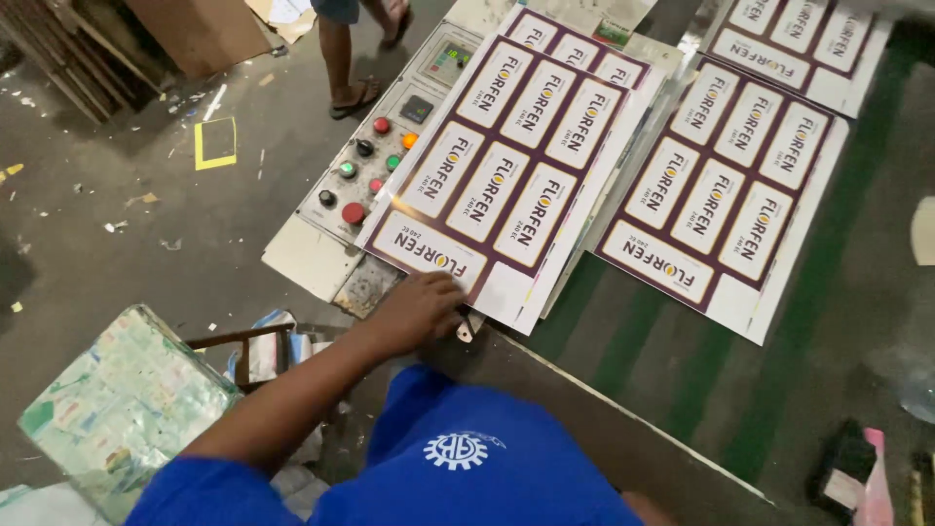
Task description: Feeding large printed sheets of paper into a production machine in a print shop.
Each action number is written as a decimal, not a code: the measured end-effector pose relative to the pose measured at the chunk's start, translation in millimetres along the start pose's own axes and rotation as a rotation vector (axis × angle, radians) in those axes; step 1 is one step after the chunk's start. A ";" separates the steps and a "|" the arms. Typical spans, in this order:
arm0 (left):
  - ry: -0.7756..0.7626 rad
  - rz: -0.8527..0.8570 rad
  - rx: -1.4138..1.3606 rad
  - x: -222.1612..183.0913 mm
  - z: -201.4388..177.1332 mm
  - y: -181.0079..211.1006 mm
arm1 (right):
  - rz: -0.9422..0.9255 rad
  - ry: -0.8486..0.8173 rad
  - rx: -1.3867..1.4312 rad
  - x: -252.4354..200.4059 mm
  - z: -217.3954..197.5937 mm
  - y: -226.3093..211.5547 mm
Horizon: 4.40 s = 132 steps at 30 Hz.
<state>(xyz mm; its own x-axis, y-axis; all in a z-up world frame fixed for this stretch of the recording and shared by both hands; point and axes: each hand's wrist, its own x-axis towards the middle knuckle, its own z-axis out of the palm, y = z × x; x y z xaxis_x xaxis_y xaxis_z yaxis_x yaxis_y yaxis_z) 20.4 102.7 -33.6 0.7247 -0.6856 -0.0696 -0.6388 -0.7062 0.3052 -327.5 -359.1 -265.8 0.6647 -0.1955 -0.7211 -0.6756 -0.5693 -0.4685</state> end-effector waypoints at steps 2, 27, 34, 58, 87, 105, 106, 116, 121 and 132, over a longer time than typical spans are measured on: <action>0.140 0.197 -0.032 31.6 4.6 7.2 | -0.011 -0.002 -0.068 -33.8 -68.2 -138.1; 0.291 0.428 -0.004 67.3 44.3 108.5 | -0.435 -0.063 1.233 20.1 -27.9 -300.9; 0.214 0.368 -0.070 87.2 50.1 76.7 | -0.398 0.268 1.397 37.1 -39.0 -206.2; 0.265 0.229 0.052 102.4 14.4 -3.6 | -0.286 0.720 1.684 -10.1 -36.2 -78.6; 0.447 0.241 -0.020 109.0 -21.7 -23.8 | -0.207 0.587 1.232 35.9 -105.0 -152.6; 0.535 0.354 -0.012 83.7 -34.6 45.7 | -0.380 0.203 1.080 31.5 -47.1 -232.4; 0.524 0.442 -0.064 80.3 -21.4 53.7 | -0.407 0.149 1.031 32.4 -41.0 -241.0; 0.272 0.556 -0.141 62.7 43.8 99.1 | -0.423 0.080 0.976 20.6 -13.2 -285.9; 0.292 0.617 -0.180 67.4 30.7 98.8 | -0.392 0.326 1.197 19.3 -19.2 -264.3; 0.331 0.302 -0.058 105.5 16.9 10.0 | -0.404 0.653 1.367 2.3 -39.2 -189.3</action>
<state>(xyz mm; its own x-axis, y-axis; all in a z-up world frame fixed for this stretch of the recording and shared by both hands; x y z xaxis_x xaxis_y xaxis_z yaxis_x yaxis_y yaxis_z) 86.1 20.4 -54.0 0.5576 -0.7595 0.3352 -0.8257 -0.4655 0.3188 -185.6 -283.1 -158.8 0.6397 -0.7195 -0.2703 0.0493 0.3893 -0.9198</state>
